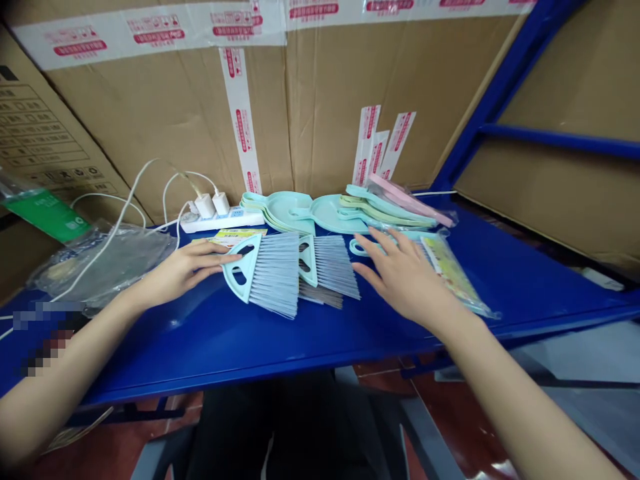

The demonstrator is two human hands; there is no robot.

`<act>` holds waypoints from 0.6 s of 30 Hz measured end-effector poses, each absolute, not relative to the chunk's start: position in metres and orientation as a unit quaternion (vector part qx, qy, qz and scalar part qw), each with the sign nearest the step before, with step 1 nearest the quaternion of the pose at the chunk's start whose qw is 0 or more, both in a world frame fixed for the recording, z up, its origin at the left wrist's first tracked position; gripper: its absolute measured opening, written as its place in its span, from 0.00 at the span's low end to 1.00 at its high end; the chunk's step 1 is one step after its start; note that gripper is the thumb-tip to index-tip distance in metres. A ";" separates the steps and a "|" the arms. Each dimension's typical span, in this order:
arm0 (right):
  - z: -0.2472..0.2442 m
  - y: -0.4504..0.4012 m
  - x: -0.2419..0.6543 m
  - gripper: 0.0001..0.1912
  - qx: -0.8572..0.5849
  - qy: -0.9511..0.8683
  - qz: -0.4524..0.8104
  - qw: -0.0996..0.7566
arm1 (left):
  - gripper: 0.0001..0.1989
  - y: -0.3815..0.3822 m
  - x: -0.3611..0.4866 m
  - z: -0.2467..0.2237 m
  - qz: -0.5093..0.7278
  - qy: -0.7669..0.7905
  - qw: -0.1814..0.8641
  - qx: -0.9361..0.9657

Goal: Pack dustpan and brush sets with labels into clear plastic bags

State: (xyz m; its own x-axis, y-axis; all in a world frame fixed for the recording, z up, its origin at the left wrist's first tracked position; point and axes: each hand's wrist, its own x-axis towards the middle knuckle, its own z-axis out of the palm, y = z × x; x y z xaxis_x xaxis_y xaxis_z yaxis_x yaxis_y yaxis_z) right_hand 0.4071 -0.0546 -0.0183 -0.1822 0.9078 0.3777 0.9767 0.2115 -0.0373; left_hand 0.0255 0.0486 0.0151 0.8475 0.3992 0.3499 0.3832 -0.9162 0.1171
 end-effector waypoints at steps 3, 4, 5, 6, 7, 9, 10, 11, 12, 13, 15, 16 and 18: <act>0.007 -0.040 0.366 0.31 -0.525 -0.830 -0.049 0.185 | 0.18 0.051 0.036 0.021 0.186 0.191 0.022 0.964; 0.013 -0.034 0.353 0.31 -0.490 -0.852 -0.019 0.185 | 0.18 0.052 0.040 0.023 0.183 0.186 0.021 0.965; 0.018 -0.028 0.341 0.32 -0.464 -0.866 0.006 0.184 | 0.18 0.053 0.044 0.025 0.178 0.188 0.019 0.966; 0.021 -0.021 0.331 0.34 -0.445 -0.878 0.029 0.178 | 0.18 0.055 0.049 0.026 0.172 0.192 0.016 0.966; 0.021 -0.015 0.323 0.37 -0.434 -0.884 0.043 0.171 | 0.18 0.056 0.053 0.027 0.166 0.197 0.012 0.966; 0.016 -0.006 0.312 0.40 -0.421 -0.893 0.049 0.153 | 0.17 0.060 0.063 0.029 0.162 0.205 0.001 0.965; 0.011 -0.003 0.309 0.40 -0.417 -0.895 0.045 0.154 | 0.17 0.062 0.067 0.030 0.161 0.207 -0.003 0.965; 0.006 -0.002 0.308 0.40 -0.416 -0.895 0.038 0.158 | 0.17 0.064 0.072 0.032 0.159 0.208 -0.005 0.965; 0.002 -0.001 0.307 0.39 -0.418 -0.892 0.026 0.169 | 0.17 0.066 0.076 0.033 0.157 0.208 -0.004 0.966; -0.002 -0.001 0.307 0.37 -0.420 -0.890 0.017 0.176 | 0.17 0.067 0.080 0.035 0.153 0.207 0.000 0.966; -0.006 -0.004 0.308 0.36 -0.435 -0.883 0.000 0.176 | 0.16 0.071 0.088 0.040 0.145 0.205 0.019 0.968; -0.006 -0.005 0.309 0.36 -0.446 -0.879 -0.007 0.169 | 0.15 0.074 0.091 0.043 0.140 0.207 0.033 0.968; -0.004 -0.008 0.311 0.35 -0.469 -0.870 -0.022 0.152 | 0.18 0.082 0.100 0.050 0.136 0.223 0.065 0.963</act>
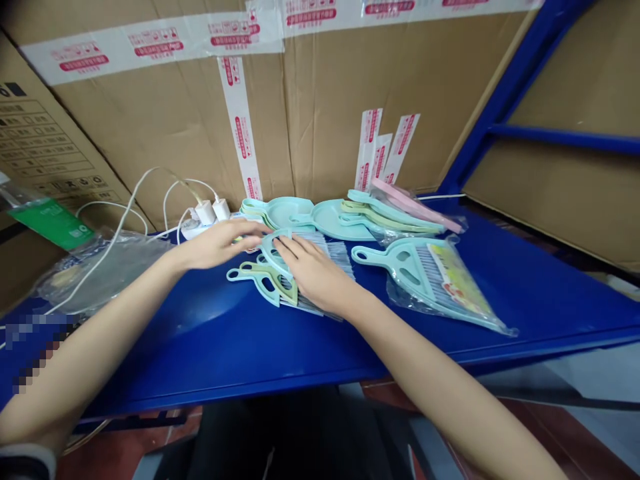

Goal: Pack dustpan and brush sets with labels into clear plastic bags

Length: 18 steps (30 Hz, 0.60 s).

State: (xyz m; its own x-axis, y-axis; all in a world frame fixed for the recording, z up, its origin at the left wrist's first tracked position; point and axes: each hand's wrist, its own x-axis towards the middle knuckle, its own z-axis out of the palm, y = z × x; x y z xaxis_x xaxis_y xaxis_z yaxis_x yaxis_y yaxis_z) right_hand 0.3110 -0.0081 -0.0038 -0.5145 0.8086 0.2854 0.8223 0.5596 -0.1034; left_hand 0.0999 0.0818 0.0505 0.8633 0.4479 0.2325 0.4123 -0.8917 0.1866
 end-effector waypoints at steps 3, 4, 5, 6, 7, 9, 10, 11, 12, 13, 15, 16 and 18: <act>0.000 -0.010 0.314 0.34 -0.485 -0.861 -0.047 0.143 | 0.23 0.103 0.117 0.060 0.148 0.306 0.045 0.940; 0.000 -0.010 0.315 0.34 -0.481 -0.864 -0.054 0.142 | 0.23 0.111 0.125 0.062 0.116 0.319 0.021 0.940; -0.001 -0.010 0.316 0.34 -0.473 -0.868 -0.058 0.139 | 0.20 0.120 0.133 0.063 0.092 0.316 0.017 0.944; -0.002 -0.010 0.316 0.35 -0.463 -0.874 -0.061 0.135 | 0.18 0.128 0.142 0.063 0.072 0.311 0.017 0.948; -0.004 -0.009 0.316 0.35 -0.453 -0.880 -0.063 0.129 | 0.17 0.136 0.152 0.061 0.054 0.307 0.014 0.950; -0.008 -0.007 0.316 0.36 -0.442 -0.887 -0.063 0.118 | 0.18 0.148 0.172 0.056 0.029 0.309 -0.005 0.950; -0.010 -0.007 0.315 0.36 -0.440 -0.889 -0.060 0.113 | 0.18 0.152 0.181 0.052 0.019 0.312 -0.017 0.950; -0.012 -0.006 0.314 0.36 -0.440 -0.889 -0.057 0.111 | 0.18 0.155 0.190 0.047 0.011 0.315 -0.029 0.949; -0.012 -0.006 0.313 0.36 -0.441 -0.889 -0.053 0.109 | 0.18 0.156 0.198 0.043 0.004 0.319 -0.040 0.947; -0.013 -0.005 0.313 0.36 -0.441 -0.889 -0.050 0.108 | 0.18 0.156 0.204 0.039 -0.003 0.321 -0.049 0.946; -0.012 -0.005 0.312 0.36 -0.443 -0.890 -0.041 0.104 | 0.16 0.155 0.211 0.034 -0.008 0.328 -0.065 0.942; -0.012 -0.005 0.312 0.36 -0.443 -0.890 -0.037 0.102 | 0.16 0.154 0.212 0.034 -0.008 0.330 -0.071 0.941; -0.011 -0.006 0.312 0.37 -0.442 -0.891 -0.032 0.102 | 0.15 0.152 0.207 0.035 -0.001 0.333 -0.081 0.939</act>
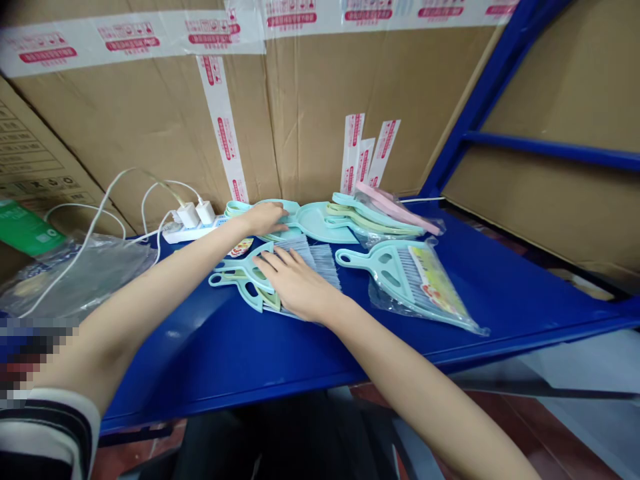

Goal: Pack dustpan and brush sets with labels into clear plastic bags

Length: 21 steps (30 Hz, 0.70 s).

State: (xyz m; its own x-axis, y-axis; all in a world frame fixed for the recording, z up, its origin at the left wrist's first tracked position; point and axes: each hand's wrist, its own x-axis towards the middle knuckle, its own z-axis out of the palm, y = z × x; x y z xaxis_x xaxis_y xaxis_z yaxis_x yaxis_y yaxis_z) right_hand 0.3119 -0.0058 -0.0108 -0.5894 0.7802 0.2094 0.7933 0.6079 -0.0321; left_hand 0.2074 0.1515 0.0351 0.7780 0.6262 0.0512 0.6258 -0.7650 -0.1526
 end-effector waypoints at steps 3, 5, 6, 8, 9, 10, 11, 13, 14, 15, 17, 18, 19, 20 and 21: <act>-0.009 -0.007 0.311 0.38 -0.440 -0.892 -0.030 0.098 | 0.15 0.148 0.188 0.043 -0.027 -0.342 0.091 -0.935; -0.006 -0.008 0.311 0.38 -0.441 -0.892 -0.023 0.098 | 0.17 0.145 0.170 0.049 -0.058 -0.353 0.097 -0.929; -0.005 -0.009 0.310 0.38 -0.441 -0.892 -0.017 0.100 | 0.18 0.142 0.159 0.052 -0.076 -0.359 0.101 -0.925; -0.002 -0.010 0.310 0.38 -0.438 -0.893 -0.007 0.104 | 0.19 0.134 0.136 0.057 -0.110 -0.366 0.105 -0.918; -0.001 -0.011 0.311 0.38 -0.436 -0.894 -0.003 0.105 | 0.20 0.129 0.124 0.059 -0.124 -0.372 0.107 -0.914; 0.000 -0.012 0.311 0.38 -0.434 -0.895 0.000 0.107 | 0.20 0.123 0.112 0.061 -0.134 -0.378 0.110 -0.910; 0.000 -0.013 0.312 0.37 -0.432 -0.895 0.003 0.112 | 0.20 0.117 0.098 0.062 -0.144 -0.383 0.111 -0.905; 0.001 -0.014 0.315 0.36 -0.423 -0.897 0.005 0.130 | 0.21 0.102 0.072 0.063 -0.181 -0.389 0.099 -0.898; 0.000 -0.015 0.317 0.36 -0.415 -0.899 0.007 0.141 | 0.21 0.094 0.058 0.064 -0.193 -0.395 0.093 -0.893; 0.000 -0.015 0.318 0.36 -0.405 -0.901 0.009 0.152 | 0.21 0.085 0.045 0.064 -0.203 -0.403 0.089 -0.888; 0.000 -0.015 0.320 0.36 -0.383 -0.908 0.017 0.168 | 0.20 0.069 0.020 0.064 -0.213 -0.425 0.077 -0.876; 0.001 -0.015 0.321 0.36 -0.374 -0.911 0.021 0.173 | 0.21 0.061 0.009 0.065 -0.218 -0.440 0.070 -0.869; 0.002 -0.015 0.322 0.35 -0.368 -0.913 0.024 0.176 | 0.21 0.053 -0.002 0.065 -0.218 -0.449 0.060 -0.864; 0.002 -0.015 0.323 0.35 -0.365 -0.913 0.025 0.178 | 0.21 0.046 -0.012 0.066 -0.222 -0.456 0.047 -0.860; 0.003 -0.014 0.323 0.34 -0.366 -0.913 0.025 0.179 | 0.21 0.039 -0.020 0.066 -0.225 -0.459 0.032 -0.859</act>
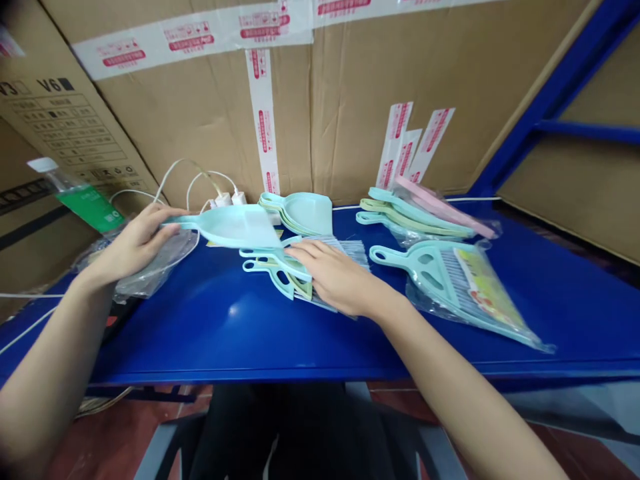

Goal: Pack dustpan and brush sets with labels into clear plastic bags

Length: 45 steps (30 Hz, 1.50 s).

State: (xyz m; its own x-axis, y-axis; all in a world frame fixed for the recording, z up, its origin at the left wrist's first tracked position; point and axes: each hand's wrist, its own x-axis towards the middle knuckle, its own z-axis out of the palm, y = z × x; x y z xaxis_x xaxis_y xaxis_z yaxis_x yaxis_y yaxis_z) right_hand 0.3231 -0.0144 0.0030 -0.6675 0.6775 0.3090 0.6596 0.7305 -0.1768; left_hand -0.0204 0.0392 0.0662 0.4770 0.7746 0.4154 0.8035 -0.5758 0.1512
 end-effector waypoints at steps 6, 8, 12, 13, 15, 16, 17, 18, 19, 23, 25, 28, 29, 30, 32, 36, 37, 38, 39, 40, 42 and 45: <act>0.001 -0.010 0.327 0.35 -0.386 -0.907 0.002 0.168 | 0.17 0.014 -0.061 0.061 -0.231 -0.450 -0.064 -0.860; -0.001 -0.009 0.329 0.35 -0.396 -0.902 -0.007 0.173 | 0.15 0.009 -0.070 0.057 -0.254 -0.447 -0.079 -0.854; -0.004 -0.008 0.332 0.34 -0.419 -0.888 -0.015 0.188 | 0.15 0.006 -0.076 0.054 -0.247 -0.452 -0.114 -0.850; -0.004 -0.009 0.332 0.34 -0.423 -0.885 -0.017 0.191 | 0.15 0.006 -0.073 0.055 -0.233 -0.445 -0.126 -0.855; -0.006 -0.009 0.331 0.36 -0.424 -0.883 -0.021 0.198 | 0.15 0.007 -0.064 0.056 -0.197 -0.428 -0.152 -0.869; -0.008 -0.010 0.330 0.38 -0.419 -0.885 -0.020 0.201 | 0.15 0.008 -0.059 0.056 -0.189 -0.418 -0.162 -0.874; -0.008 -0.010 0.328 0.40 -0.411 -0.889 -0.017 0.203 | 0.15 0.009 -0.053 0.056 -0.192 -0.408 -0.167 -0.877; -0.009 -0.011 0.326 0.41 -0.401 -0.893 -0.012 0.205 | 0.16 0.009 -0.049 0.056 -0.196 -0.402 -0.170 -0.878; -0.010 -0.011 0.325 0.43 -0.391 -0.896 -0.008 0.207 | 0.16 0.009 -0.045 0.055 -0.200 -0.397 -0.170 -0.880; -0.010 -0.013 0.319 0.44 -0.374 -0.898 -0.013 0.230 | 0.15 0.005 -0.053 0.052 -0.220 -0.402 -0.158 -0.874; -0.010 -0.014 0.317 0.44 -0.372 -0.897 -0.021 0.238 | 0.15 0.000 -0.065 0.053 -0.264 -0.432 -0.118 -0.854; -0.012 -0.015 0.313 0.45 -0.373 -0.891 -0.032 0.257 | 0.14 -0.005 -0.077 0.055 -0.306 -0.460 -0.066 -0.831; -0.013 -0.016 0.312 0.45 -0.372 -0.890 -0.034 0.263 | 0.14 -0.005 -0.077 0.056 -0.307 -0.460 -0.068 -0.830; -0.013 -0.017 0.311 0.45 -0.368 -0.890 -0.034 0.267 | 0.14 -0.005 -0.074 0.056 -0.299 -0.457 -0.079 -0.834; -0.013 -0.019 0.309 0.47 -0.359 -0.897 -0.021 0.256 | 0.15 -0.001 -0.061 0.053 -0.261 -0.437 -0.118 -0.853; -0.011 -0.024 0.303 0.49 -0.328 -0.918 0.029 0.222 | 0.15 0.011 -0.025 0.034 -0.256 -0.373 -0.163 -0.877; -0.011 -0.026 0.301 0.48 -0.321 -0.922 0.042 0.212 | 0.15 0.013 -0.018 0.028 -0.243 -0.360 -0.176 -0.884; -0.010 -0.027 0.299 0.47 -0.317 -0.925 0.055 0.200 | 0.15 0.014 -0.013 0.022 -0.234 -0.348 -0.181 -0.890; -0.010 -0.029 0.296 0.45 -0.318 -0.926 0.067 0.192 | 0.16 0.015 -0.008 0.017 -0.222 -0.344 -0.187 -0.893; -0.010 -0.030 0.294 0.43 -0.324 -0.924 0.079 0.185 | 0.17 0.015 -0.005 0.013 -0.221 -0.342 -0.195 -0.892; -0.009 -0.032 0.289 0.40 -0.339 -0.918 0.101 0.177 | 0.19 0.015 -0.002 0.009 -0.222 -0.344 -0.204 -0.889; -0.006 -0.033 0.283 0.37 -0.349 -0.914 0.134 0.156 | 0.19 0.014 -0.001 0.008 -0.219 -0.331 -0.211 -0.893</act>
